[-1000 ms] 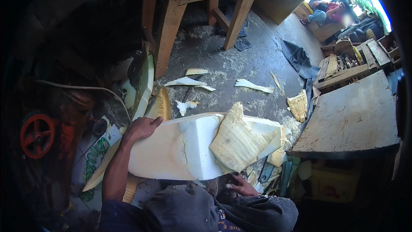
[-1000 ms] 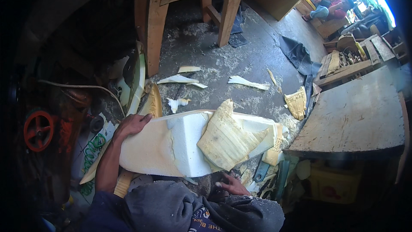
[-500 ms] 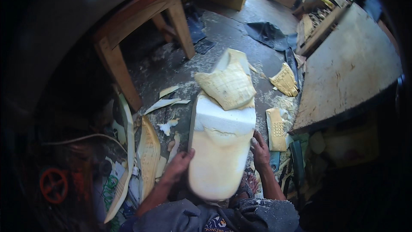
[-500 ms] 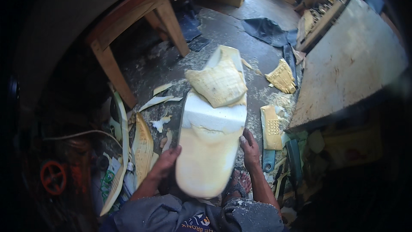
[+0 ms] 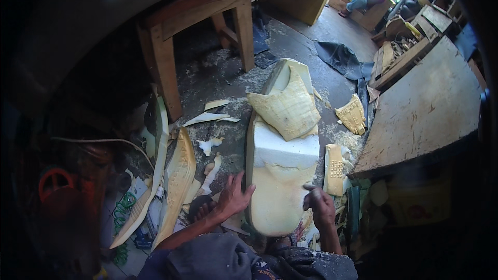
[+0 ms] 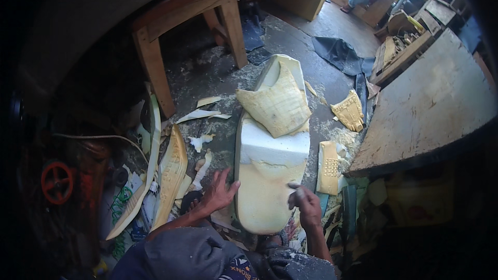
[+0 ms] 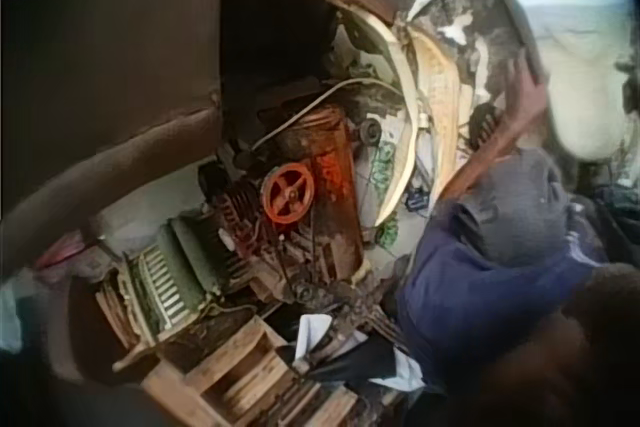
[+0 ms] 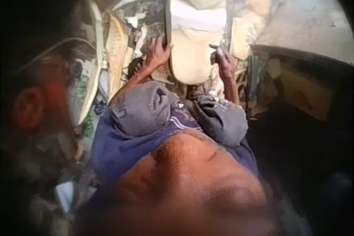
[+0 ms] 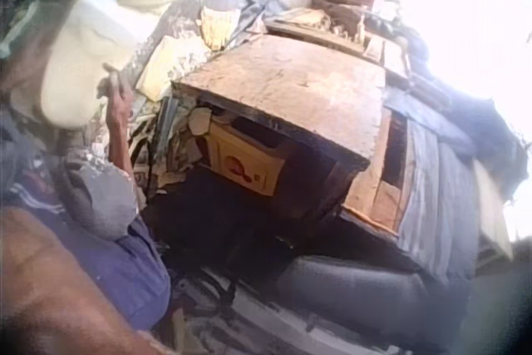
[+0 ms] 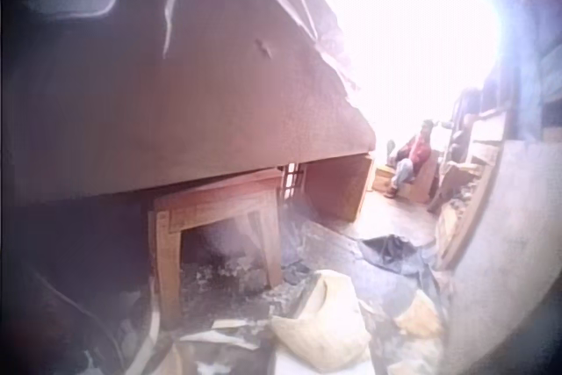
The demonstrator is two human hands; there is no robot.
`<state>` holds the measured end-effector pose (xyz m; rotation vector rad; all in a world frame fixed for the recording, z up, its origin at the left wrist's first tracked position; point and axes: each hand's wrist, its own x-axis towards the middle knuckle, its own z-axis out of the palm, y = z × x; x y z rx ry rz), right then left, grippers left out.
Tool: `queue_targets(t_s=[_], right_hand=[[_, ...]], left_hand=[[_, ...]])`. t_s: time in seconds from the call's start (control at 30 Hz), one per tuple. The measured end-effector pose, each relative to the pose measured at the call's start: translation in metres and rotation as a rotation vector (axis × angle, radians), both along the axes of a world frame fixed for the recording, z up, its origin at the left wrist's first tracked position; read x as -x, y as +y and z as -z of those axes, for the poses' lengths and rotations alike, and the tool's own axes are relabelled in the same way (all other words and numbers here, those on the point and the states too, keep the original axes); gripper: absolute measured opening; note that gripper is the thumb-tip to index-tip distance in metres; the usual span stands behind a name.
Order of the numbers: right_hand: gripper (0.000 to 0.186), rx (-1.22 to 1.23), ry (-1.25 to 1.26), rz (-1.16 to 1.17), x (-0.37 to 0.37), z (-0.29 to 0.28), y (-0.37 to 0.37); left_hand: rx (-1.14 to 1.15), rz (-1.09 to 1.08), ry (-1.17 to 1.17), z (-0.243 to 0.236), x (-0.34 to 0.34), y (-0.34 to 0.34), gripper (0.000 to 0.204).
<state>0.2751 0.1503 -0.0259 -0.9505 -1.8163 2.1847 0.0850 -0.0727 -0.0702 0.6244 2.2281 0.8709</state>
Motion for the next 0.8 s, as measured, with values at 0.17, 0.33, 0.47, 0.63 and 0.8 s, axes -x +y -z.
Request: queue_targets(t_s=[0.17,0.33,0.47,0.63,0.8], right_hand=[[0.037,-0.495,-0.209,-1.021,0.074,-0.068,-0.021],[0.036,-0.622,-0.137,-0.978,0.116,-0.079,-0.050],[0.042,-0.403,-0.260,-0.946,0.103,-0.068,-0.061],[0.051,-0.338,-0.187,-0.867,0.090,-0.051,-0.055],[0.058,-0.434,-0.055,-0.762,0.094,-0.051,-0.060]], left_hand=[[-0.541,0.336,-0.368,-0.043,0.038,-0.002,0.047],[-0.604,0.264,-0.586,-0.060,0.049,-0.024,0.033],[-0.561,0.326,-0.477,-0.053,0.052,-0.043,0.031],[-0.558,-0.041,-0.536,-0.056,0.041,-0.030,0.023],[-0.612,-0.023,0.147,-0.051,0.037,-0.012,0.015]])
